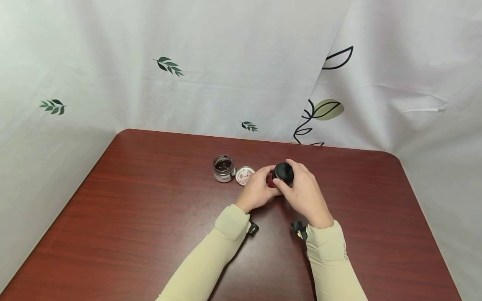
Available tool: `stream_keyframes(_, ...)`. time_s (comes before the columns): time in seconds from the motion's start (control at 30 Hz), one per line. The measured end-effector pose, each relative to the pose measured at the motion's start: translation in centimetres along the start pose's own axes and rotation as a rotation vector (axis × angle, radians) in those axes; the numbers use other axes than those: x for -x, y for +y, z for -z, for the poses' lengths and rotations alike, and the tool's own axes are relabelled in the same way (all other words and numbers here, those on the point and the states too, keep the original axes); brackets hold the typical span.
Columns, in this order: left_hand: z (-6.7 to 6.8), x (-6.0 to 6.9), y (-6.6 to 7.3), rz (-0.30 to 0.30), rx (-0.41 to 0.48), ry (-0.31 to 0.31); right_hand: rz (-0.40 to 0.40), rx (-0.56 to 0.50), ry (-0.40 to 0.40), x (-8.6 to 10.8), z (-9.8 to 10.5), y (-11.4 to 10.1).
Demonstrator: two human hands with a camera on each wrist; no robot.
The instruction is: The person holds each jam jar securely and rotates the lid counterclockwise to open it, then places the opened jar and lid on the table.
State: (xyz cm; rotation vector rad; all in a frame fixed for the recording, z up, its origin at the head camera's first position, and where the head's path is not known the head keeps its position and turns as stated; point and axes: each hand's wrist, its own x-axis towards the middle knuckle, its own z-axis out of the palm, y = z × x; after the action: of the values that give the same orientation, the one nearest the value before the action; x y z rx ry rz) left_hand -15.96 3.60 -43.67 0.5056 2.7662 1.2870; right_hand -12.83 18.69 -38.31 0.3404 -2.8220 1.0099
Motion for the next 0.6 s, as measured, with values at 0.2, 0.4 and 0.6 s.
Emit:
stream_keyframes(0.2, 0.09, 0.22, 0.00, -0.021, -0.022, 0.064, -0.003, 0.003, 0.013, -0.26, -0.02, -0.33)
stream_keyframes(0.4, 0.29, 0.39, 0.16, -0.030, -0.030, 0.104, 0.000, 0.012, 0.040, -0.46, -0.19, -0.50)
stream_keyframes(0.6, 0.62, 0.66, 0.33, -0.014, -0.041, 0.146, 0.016, 0.018, 0.078, -0.64, -0.34, -0.84)
